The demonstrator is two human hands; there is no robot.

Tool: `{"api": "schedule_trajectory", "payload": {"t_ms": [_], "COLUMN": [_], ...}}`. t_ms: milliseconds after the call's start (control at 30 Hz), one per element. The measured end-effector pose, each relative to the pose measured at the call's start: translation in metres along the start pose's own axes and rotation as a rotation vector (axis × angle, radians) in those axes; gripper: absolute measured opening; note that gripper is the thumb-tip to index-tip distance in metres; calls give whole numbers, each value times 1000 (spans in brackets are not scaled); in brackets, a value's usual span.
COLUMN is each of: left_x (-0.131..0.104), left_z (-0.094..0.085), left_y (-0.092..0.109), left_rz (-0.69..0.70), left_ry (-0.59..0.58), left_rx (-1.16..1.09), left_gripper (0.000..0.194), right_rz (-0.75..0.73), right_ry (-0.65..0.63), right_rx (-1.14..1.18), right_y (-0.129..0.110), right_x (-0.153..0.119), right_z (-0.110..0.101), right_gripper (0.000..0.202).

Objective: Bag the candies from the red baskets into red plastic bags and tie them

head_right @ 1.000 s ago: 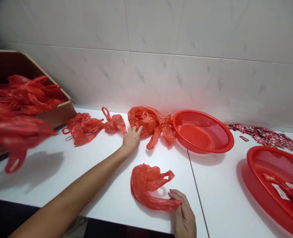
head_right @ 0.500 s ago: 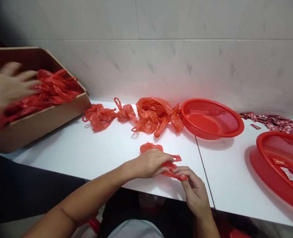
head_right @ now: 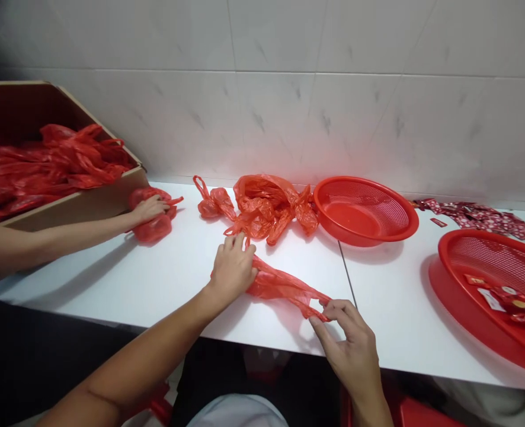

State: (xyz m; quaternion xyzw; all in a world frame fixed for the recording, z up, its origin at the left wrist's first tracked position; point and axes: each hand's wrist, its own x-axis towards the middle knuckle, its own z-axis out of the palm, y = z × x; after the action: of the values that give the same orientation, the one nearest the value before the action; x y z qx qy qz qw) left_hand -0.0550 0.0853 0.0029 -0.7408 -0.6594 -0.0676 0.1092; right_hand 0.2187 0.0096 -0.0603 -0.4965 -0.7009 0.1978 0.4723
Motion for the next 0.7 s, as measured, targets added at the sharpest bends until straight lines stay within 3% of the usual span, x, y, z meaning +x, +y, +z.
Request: {"api": "schedule_trajectory", "payload": {"t_ms": [267,467,567,633,700], "left_x": [5,0,-5,-12,-21], "left_z": [-6,-4,-15,-31,-48], "left_y": [-20,-14,-16,-21,-26], "left_rz": [-34,34,85,114,105], "left_ry": [80,-2,-145,-210,-143], "left_rx": [-46,-73,-106,-136,-167], "left_gripper": [68,79,76,63,43], "right_rz": [-43,-81,-88,-71,-53], "right_ry": [129,280,340,356,350], "right_rx": [-178,-451,-412,-363,-331], "right_y": [-2,3,-2,-6,-10], "right_x": [10,36,47,49,48], "right_z": [13,2,-8,-9,-5], "right_gripper": [43,43,41,41,40]}}
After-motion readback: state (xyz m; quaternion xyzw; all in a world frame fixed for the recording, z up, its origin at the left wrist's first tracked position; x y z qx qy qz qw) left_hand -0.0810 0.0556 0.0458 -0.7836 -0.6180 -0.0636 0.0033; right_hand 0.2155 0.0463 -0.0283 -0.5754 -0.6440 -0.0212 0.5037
